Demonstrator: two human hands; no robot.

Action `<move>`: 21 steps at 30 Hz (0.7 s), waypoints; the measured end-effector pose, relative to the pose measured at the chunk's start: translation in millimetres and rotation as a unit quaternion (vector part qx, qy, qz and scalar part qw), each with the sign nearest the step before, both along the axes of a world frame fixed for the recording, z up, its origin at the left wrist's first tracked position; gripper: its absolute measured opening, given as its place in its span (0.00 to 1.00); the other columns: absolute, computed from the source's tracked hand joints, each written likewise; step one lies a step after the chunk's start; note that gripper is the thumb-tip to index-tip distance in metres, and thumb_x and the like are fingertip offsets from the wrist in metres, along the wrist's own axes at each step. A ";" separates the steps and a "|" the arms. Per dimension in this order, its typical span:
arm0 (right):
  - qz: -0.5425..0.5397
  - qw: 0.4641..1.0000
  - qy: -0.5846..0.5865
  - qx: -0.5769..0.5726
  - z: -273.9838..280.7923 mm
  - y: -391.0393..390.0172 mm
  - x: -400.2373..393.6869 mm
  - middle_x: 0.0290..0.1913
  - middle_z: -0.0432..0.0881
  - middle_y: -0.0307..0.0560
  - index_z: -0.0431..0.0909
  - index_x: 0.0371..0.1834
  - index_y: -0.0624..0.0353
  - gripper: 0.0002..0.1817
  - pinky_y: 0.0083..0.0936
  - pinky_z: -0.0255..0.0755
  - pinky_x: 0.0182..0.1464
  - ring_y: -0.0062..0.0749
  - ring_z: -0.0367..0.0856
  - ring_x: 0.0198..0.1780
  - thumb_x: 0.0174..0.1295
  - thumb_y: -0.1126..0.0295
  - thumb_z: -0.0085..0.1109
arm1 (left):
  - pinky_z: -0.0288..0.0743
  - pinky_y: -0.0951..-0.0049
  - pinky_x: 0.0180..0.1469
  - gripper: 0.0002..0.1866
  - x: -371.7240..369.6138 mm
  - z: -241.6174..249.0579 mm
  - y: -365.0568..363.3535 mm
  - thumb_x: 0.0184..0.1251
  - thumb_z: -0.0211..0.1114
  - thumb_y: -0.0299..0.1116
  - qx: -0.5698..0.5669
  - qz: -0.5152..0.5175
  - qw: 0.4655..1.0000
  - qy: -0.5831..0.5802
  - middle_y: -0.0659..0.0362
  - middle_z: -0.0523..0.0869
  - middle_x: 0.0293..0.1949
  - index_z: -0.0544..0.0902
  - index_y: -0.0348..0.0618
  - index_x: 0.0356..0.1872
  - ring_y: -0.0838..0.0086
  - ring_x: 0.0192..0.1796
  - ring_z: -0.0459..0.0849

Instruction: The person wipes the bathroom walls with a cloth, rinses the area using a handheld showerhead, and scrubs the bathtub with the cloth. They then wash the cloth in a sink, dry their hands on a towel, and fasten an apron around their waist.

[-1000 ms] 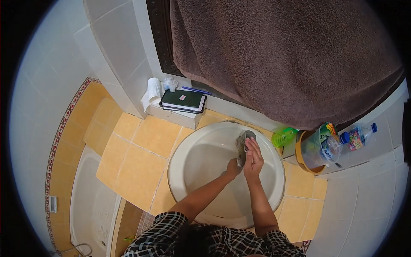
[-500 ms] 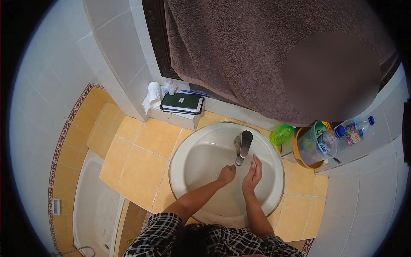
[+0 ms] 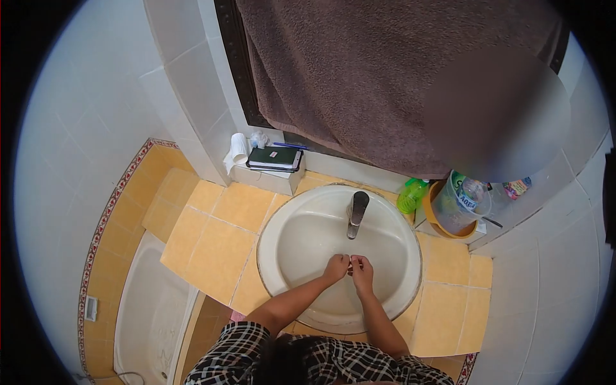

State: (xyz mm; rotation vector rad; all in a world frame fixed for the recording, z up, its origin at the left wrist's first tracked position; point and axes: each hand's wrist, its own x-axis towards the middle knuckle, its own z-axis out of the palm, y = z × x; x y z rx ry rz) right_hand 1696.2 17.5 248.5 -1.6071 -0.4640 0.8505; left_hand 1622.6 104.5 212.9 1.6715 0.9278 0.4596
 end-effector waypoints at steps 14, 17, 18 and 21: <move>0.101 0.991 0.041 0.073 71.2 -67.7 20.2 0.35 0.81 0.36 0.81 0.40 0.59 0.12 0.19 0.74 0.44 0.17 0.77 0.36 0.68 0.62 0.55 | 0.72 0.71 0.48 0.28 -19.0 109.9 -50.1 0.71 0.51 0.32 0.234 -0.198 0.945 -0.110 0.49 0.66 0.58 0.51 0.42 0.67 0.68 0.44 0.77; 0.000 0.982 0.003 0.191 88.8 -95.7 21.9 0.32 0.80 0.33 0.81 0.37 0.61 0.06 0.17 0.70 0.39 0.15 0.75 0.34 0.65 0.70 0.57 | 0.69 0.66 0.56 0.28 -29.0 170.7 -75.5 0.64 0.61 0.28 0.027 -0.223 0.966 -0.128 0.50 0.68 0.59 0.61 0.39 0.63 0.61 0.54 0.75; -0.034 0.973 -0.021 0.229 93.8 -105.3 21.9 0.32 0.80 0.33 0.81 0.37 0.61 0.06 0.17 0.70 0.38 0.15 0.75 0.33 0.65 0.71 0.58 | 0.71 0.69 0.50 0.26 -31.5 167.8 -75.4 0.64 0.62 0.29 0.100 -0.261 0.953 -0.121 0.52 0.69 0.58 0.63 0.40 0.62 0.64 0.50 0.76; -0.120 0.966 -0.058 0.222 139.8 -138.8 4.7 0.32 0.80 0.35 0.80 0.38 0.64 0.05 0.15 0.70 0.38 0.15 0.76 0.37 0.61 0.75 0.62 | 0.76 0.72 0.45 0.18 -33.1 176.6 -79.3 0.62 0.66 0.32 0.111 -0.325 0.933 -0.110 0.57 0.74 0.57 0.74 0.43 0.52 0.67 0.49 0.79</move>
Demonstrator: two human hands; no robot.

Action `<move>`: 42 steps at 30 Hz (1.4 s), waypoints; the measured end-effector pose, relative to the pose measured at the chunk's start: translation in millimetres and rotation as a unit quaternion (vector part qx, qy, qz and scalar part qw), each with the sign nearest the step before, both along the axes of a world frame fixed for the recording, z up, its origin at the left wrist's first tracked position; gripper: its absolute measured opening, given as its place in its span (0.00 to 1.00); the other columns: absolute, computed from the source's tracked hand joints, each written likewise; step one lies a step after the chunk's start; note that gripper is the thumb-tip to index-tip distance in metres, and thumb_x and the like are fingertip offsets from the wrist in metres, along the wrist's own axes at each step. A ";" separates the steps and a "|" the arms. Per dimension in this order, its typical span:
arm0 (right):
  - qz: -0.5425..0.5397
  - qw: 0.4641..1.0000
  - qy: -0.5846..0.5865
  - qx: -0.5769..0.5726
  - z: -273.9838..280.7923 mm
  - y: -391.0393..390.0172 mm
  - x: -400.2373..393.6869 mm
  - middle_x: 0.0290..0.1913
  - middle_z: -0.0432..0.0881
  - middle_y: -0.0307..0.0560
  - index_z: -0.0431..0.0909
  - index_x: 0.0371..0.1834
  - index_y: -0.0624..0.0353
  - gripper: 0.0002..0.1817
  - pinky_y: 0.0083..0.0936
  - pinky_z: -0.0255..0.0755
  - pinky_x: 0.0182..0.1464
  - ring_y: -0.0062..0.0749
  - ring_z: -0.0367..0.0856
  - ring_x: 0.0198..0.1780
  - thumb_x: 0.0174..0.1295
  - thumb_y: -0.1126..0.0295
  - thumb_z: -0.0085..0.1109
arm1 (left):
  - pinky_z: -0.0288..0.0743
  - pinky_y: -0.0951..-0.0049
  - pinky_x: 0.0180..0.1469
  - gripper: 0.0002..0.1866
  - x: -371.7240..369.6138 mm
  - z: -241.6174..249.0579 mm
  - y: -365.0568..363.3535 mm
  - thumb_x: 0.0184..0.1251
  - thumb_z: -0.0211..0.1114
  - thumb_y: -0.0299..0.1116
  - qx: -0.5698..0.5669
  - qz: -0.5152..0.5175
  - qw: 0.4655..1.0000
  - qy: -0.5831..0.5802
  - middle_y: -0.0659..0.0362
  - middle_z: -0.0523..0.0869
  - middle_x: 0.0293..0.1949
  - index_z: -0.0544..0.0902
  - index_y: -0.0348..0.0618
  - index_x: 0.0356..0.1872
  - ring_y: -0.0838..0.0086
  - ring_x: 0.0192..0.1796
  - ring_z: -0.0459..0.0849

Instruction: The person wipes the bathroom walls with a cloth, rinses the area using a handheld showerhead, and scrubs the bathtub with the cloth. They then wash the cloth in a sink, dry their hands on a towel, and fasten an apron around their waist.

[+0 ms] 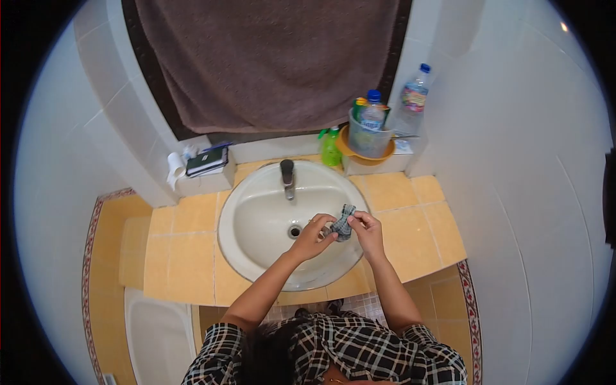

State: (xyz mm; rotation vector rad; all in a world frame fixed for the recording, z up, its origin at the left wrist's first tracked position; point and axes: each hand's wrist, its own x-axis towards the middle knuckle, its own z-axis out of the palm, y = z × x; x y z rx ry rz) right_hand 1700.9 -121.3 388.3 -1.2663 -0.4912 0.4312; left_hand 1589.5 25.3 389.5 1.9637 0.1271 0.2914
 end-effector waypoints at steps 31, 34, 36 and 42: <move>-0.151 0.951 -0.245 -0.113 62.0 -201.2 107.7 0.31 0.81 0.41 0.78 0.40 0.64 0.08 0.16 0.71 0.34 0.18 0.76 0.32 0.57 0.77 0.62 | 0.69 0.78 0.30 0.07 158.4 55.0 -140.3 0.68 0.60 0.27 0.086 -0.048 0.983 -0.155 0.61 0.78 0.26 0.71 0.39 0.40 0.82 0.27 0.75; -0.184 0.950 -0.240 -0.076 60.0 -204.6 131.0 0.31 0.81 0.42 0.78 0.37 0.65 0.05 0.18 0.71 0.33 0.21 0.76 0.31 0.58 0.77 0.60 | 0.70 0.78 0.31 0.07 172.9 62.6 -160.4 0.68 0.59 0.27 0.030 -0.055 0.991 -0.120 0.61 0.78 0.27 0.70 0.39 0.41 0.81 0.29 0.76; -0.201 0.946 -0.243 -0.077 69.6 -205.2 143.9 0.30 0.81 0.44 0.78 0.36 0.65 0.05 0.19 0.71 0.33 0.23 0.76 0.31 0.58 0.78 0.60 | 0.71 0.78 0.33 0.08 186.5 55.6 -171.5 0.68 0.59 0.27 0.026 -0.044 0.989 -0.135 0.61 0.78 0.28 0.70 0.39 0.41 0.81 0.30 0.76; -0.219 0.884 -0.399 -0.104 84.7 -200.8 181.3 0.34 0.81 0.50 0.77 0.36 0.65 0.06 0.27 0.73 0.36 0.37 0.79 0.34 0.55 0.78 0.60 | 0.72 0.77 0.45 0.06 236.8 27.3 -167.6 0.66 0.60 0.25 0.029 0.008 0.974 -0.226 0.60 0.79 0.32 0.72 0.38 0.38 0.79 0.38 0.78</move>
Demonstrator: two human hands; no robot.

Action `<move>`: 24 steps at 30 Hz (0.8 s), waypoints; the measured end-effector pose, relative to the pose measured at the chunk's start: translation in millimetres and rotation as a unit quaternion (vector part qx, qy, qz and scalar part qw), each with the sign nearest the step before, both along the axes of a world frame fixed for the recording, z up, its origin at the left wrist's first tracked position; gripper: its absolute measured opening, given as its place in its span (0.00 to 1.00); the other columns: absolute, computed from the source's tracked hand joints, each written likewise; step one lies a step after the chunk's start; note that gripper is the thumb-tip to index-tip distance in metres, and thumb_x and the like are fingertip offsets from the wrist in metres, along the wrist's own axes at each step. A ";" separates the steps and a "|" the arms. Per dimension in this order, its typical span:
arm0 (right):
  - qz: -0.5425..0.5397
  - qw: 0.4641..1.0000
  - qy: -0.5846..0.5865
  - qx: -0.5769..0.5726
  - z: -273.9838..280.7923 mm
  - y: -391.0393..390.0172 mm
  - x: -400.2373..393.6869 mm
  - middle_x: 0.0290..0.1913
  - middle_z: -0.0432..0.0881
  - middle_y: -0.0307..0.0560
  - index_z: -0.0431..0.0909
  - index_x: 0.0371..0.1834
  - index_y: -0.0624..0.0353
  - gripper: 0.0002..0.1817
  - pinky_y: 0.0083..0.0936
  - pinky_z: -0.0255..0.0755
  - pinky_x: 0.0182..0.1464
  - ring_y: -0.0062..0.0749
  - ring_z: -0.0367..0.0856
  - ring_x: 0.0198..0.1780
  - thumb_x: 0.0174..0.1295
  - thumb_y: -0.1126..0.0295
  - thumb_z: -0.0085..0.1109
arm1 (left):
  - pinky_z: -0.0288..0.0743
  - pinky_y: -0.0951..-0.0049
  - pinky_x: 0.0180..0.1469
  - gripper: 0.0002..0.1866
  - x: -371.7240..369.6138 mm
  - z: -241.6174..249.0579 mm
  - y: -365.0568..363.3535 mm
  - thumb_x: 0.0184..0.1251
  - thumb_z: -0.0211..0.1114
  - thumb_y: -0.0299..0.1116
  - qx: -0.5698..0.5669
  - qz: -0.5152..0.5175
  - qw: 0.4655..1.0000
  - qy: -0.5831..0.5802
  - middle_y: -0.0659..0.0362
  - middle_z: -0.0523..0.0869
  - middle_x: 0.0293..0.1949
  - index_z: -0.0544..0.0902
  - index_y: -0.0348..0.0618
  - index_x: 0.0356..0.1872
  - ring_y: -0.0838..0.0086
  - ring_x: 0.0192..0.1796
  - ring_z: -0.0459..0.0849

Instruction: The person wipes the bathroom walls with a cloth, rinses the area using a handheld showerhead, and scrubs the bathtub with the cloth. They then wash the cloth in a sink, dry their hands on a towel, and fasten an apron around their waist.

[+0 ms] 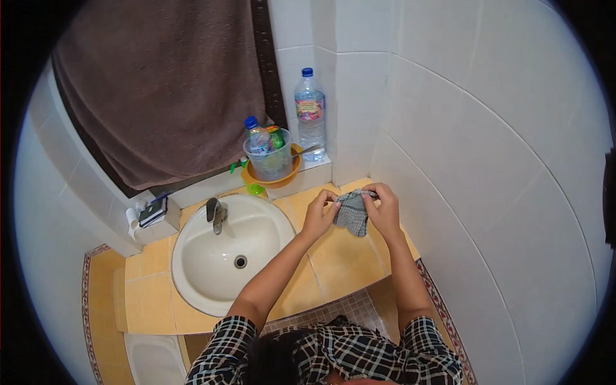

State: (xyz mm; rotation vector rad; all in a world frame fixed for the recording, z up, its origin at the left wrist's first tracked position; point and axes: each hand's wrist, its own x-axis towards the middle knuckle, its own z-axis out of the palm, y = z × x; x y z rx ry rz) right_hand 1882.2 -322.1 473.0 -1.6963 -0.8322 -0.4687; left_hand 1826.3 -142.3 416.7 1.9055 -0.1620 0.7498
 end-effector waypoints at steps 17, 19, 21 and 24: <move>0.463 0.706 0.530 0.076 -22.9 270.2 -59.4 0.65 0.69 0.53 0.61 0.67 0.64 0.26 0.34 0.72 0.57 0.39 0.73 0.62 0.68 0.70 0.53 | 0.72 0.70 0.53 0.21 -103.8 2.6 231.5 0.70 0.59 0.36 -0.444 0.342 0.820 -0.119 0.55 0.75 0.56 0.66 0.41 0.60 0.72 0.53 0.76; 0.447 0.655 0.597 0.119 -26.1 351.2 -61.1 0.72 0.56 0.56 0.52 0.72 0.63 0.36 0.40 0.64 0.65 0.44 0.63 0.69 0.66 0.60 0.56 | 0.68 0.64 0.59 0.31 -99.5 21.0 286.0 0.68 0.61 0.44 -0.551 0.323 0.762 -0.107 0.53 0.69 0.64 0.61 0.42 0.67 0.67 0.61 0.71; 0.379 0.599 0.679 0.190 -17.1 417.8 -55.3 0.74 0.51 0.55 0.48 0.74 0.60 0.43 0.43 0.56 0.69 0.45 0.56 0.72 0.63 0.53 0.59 | 0.64 0.58 0.63 0.39 -92.8 28.0 337.6 0.66 0.61 0.50 -0.660 0.294 0.686 -0.084 0.52 0.64 0.68 0.57 0.45 0.71 0.62 0.66 0.67; 0.333 0.595 0.680 0.269 1.3 458.3 -61.6 0.75 0.50 0.53 0.49 0.74 0.58 0.49 0.45 0.48 0.72 0.45 0.49 0.75 0.57 0.42 0.61 | 0.61 0.54 0.65 0.44 -100.7 72.0 346.7 0.63 0.62 0.56 -0.657 0.253 0.708 -0.059 0.53 0.62 0.70 0.52 0.48 0.74 0.58 0.67 0.65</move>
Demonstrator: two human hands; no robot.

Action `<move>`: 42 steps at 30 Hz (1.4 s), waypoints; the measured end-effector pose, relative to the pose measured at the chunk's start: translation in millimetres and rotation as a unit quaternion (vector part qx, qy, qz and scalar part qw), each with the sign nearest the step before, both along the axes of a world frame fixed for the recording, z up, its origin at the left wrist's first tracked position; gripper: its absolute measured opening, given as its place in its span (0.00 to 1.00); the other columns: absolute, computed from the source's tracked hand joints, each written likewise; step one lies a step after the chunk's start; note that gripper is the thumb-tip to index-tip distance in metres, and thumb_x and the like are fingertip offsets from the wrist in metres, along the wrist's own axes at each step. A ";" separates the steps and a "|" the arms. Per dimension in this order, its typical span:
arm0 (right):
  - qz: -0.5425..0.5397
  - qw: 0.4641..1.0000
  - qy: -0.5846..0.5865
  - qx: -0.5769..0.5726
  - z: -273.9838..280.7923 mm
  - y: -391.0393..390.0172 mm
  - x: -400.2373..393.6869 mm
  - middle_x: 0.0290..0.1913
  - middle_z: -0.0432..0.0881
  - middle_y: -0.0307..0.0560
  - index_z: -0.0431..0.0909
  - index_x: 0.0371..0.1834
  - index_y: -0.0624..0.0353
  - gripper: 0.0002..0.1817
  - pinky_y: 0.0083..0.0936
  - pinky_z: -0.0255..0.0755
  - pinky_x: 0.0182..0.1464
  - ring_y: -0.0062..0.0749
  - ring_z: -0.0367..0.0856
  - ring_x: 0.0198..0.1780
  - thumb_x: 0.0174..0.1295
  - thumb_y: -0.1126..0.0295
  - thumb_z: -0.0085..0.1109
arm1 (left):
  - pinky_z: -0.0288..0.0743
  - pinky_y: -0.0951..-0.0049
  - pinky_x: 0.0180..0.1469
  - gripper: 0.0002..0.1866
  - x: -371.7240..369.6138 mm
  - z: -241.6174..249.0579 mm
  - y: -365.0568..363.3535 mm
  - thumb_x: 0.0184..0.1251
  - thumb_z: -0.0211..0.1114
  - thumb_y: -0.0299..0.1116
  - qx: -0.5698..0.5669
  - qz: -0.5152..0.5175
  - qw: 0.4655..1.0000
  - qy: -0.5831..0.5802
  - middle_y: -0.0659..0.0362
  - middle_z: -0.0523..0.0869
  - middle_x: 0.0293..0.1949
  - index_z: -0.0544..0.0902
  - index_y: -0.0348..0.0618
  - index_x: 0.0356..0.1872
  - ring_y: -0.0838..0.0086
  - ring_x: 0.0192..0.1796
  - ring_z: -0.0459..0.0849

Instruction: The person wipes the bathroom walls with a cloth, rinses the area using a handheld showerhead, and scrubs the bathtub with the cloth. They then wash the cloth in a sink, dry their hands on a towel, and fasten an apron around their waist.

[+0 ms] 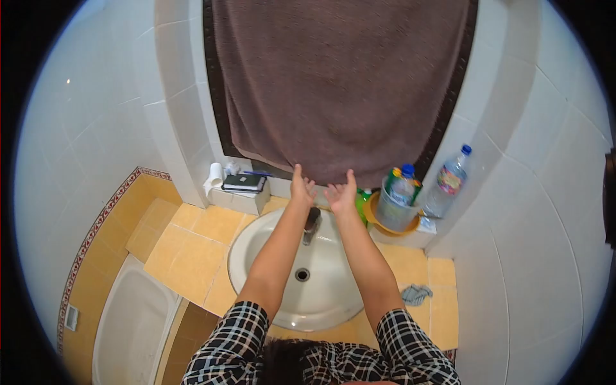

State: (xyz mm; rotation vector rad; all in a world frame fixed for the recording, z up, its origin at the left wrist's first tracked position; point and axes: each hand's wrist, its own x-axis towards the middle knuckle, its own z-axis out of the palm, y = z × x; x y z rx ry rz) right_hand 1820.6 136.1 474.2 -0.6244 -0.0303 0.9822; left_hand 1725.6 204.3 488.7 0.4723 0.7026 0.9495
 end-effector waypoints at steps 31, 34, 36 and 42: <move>-0.218 0.960 -0.171 -0.035 70.9 42.2 -36.7 0.57 0.74 0.57 0.69 0.57 0.76 0.32 0.37 0.72 0.54 0.46 0.77 0.53 0.70 0.52 0.38 | 0.69 0.61 0.58 0.33 25.0 42.5 12.4 0.69 0.41 0.46 0.037 0.188 0.981 0.036 0.36 0.75 0.57 0.71 0.16 0.53 0.53 0.56 0.77; -0.218 0.959 -0.176 -0.050 71.9 41.9 -40.8 0.57 0.74 0.56 0.69 0.57 0.76 0.32 0.37 0.72 0.54 0.46 0.77 0.53 0.70 0.52 0.38 | 0.69 0.61 0.58 0.33 18.7 44.4 10.3 0.69 0.41 0.46 0.040 0.173 0.982 0.061 0.38 0.75 0.57 0.70 0.16 0.54 0.54 0.57 0.76; -0.226 0.954 -0.187 -0.061 73.2 40.8 -46.7 0.57 0.75 0.56 0.70 0.57 0.76 0.32 0.37 0.73 0.54 0.45 0.77 0.53 0.70 0.51 0.38 | 0.69 0.61 0.57 0.34 17.5 43.3 10.4 0.70 0.40 0.48 0.051 0.163 0.983 0.063 0.36 0.76 0.56 0.71 0.16 0.53 0.53 0.56 0.77; -0.195 0.956 -0.214 -0.054 39.9 31.6 -38.5 0.64 0.71 0.53 0.63 0.66 0.66 0.35 0.38 0.67 0.63 0.45 0.72 0.61 0.71 0.44 0.35 | 0.70 0.63 0.56 0.42 -18.2 25.4 17.6 0.72 0.40 0.62 0.191 -0.076 0.958 0.199 0.40 0.74 0.60 0.69 0.22 0.60 0.58 0.61 0.74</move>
